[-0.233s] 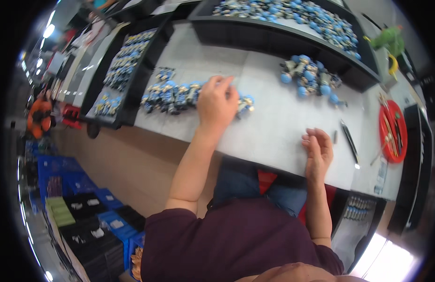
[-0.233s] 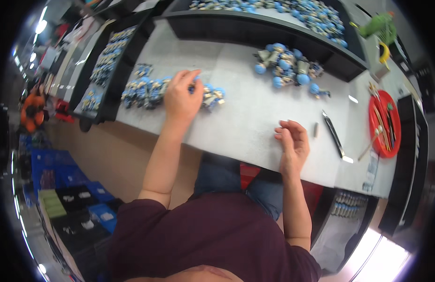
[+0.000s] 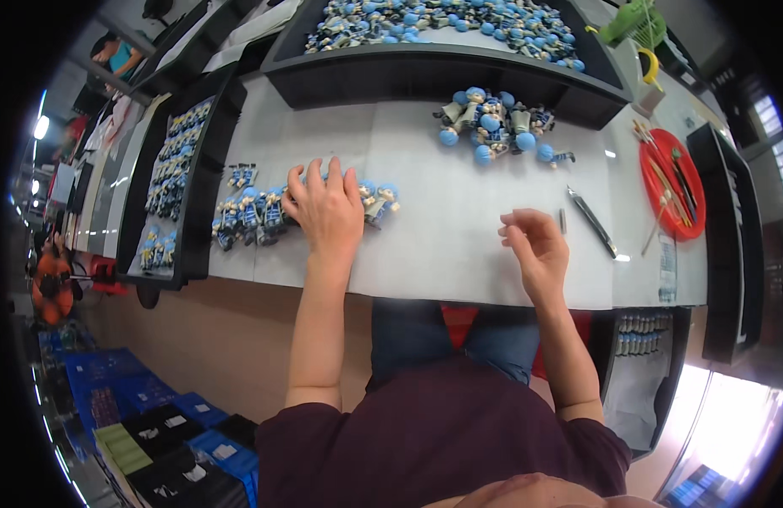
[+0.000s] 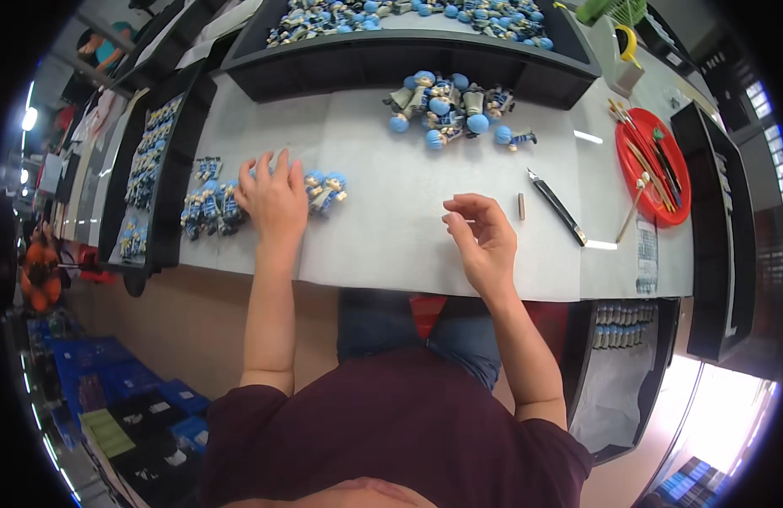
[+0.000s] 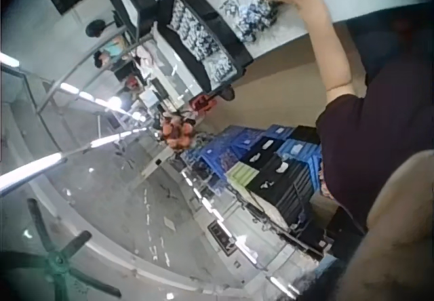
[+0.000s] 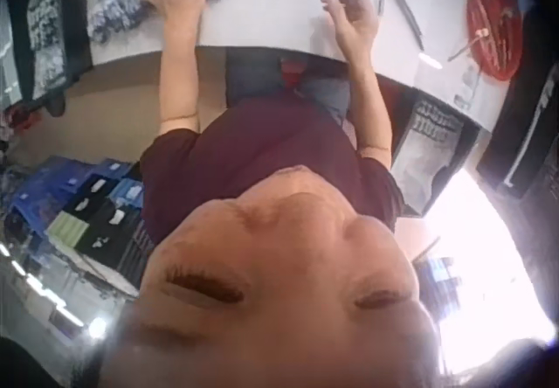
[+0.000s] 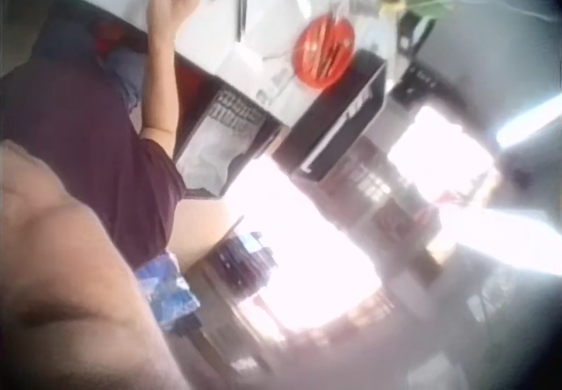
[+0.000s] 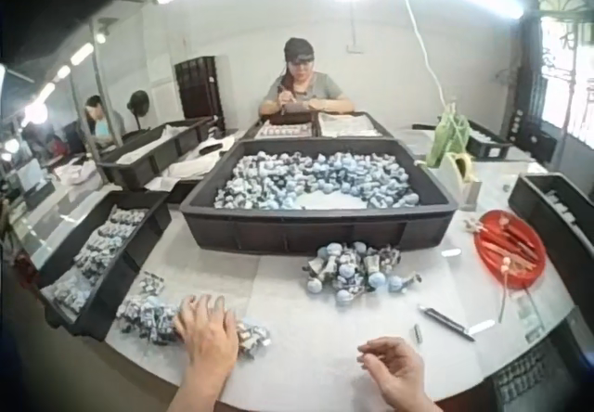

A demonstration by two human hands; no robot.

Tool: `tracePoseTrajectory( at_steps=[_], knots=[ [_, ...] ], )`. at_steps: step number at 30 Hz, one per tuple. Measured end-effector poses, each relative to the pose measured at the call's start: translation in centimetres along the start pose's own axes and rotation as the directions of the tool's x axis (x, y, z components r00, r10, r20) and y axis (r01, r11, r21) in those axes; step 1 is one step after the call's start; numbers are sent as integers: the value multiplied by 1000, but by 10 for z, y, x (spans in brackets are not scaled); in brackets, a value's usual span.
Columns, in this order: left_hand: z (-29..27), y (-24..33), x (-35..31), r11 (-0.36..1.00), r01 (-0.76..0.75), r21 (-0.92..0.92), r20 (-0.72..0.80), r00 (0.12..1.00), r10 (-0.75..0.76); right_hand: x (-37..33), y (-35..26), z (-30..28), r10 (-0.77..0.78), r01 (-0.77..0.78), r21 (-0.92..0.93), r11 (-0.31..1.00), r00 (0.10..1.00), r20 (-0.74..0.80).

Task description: The person assembles small blue and white figurines at a workbench. They pick up a figurine, use a red sanding tool to smooth the head, and then place the finished item into a drawer. The process is repeated for multiple figurines.

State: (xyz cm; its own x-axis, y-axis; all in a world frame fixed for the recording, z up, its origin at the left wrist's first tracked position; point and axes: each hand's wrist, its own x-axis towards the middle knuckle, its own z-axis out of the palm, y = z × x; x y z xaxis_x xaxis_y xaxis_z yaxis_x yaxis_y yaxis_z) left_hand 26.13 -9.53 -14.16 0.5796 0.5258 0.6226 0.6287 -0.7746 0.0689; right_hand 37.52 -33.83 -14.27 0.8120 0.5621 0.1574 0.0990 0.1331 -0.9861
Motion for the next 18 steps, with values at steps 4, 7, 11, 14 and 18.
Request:
tracePoseTrajectory(
  at_steps=[4,7,11,14,18],
  knots=[
    [2,-3,-5,999,8,39,143,990,-14,42,-16,0,-164,161,-384,909,986,23],
    [-3,-3,-5,1000,16,15,192,981,-19,87,-20,9,-316,284,-536,795,948,34],
    [-21,6,1,998,2,-64,62,998,2,139,-11,25,-564,399,-781,481,823,73],
    [-40,16,6,964,-61,-259,-86,995,40,159,0,30,-581,390,-858,334,802,138],
    [-42,32,5,795,-158,-586,-181,982,62,166,9,27,-580,499,-840,216,757,301]
  ],
)
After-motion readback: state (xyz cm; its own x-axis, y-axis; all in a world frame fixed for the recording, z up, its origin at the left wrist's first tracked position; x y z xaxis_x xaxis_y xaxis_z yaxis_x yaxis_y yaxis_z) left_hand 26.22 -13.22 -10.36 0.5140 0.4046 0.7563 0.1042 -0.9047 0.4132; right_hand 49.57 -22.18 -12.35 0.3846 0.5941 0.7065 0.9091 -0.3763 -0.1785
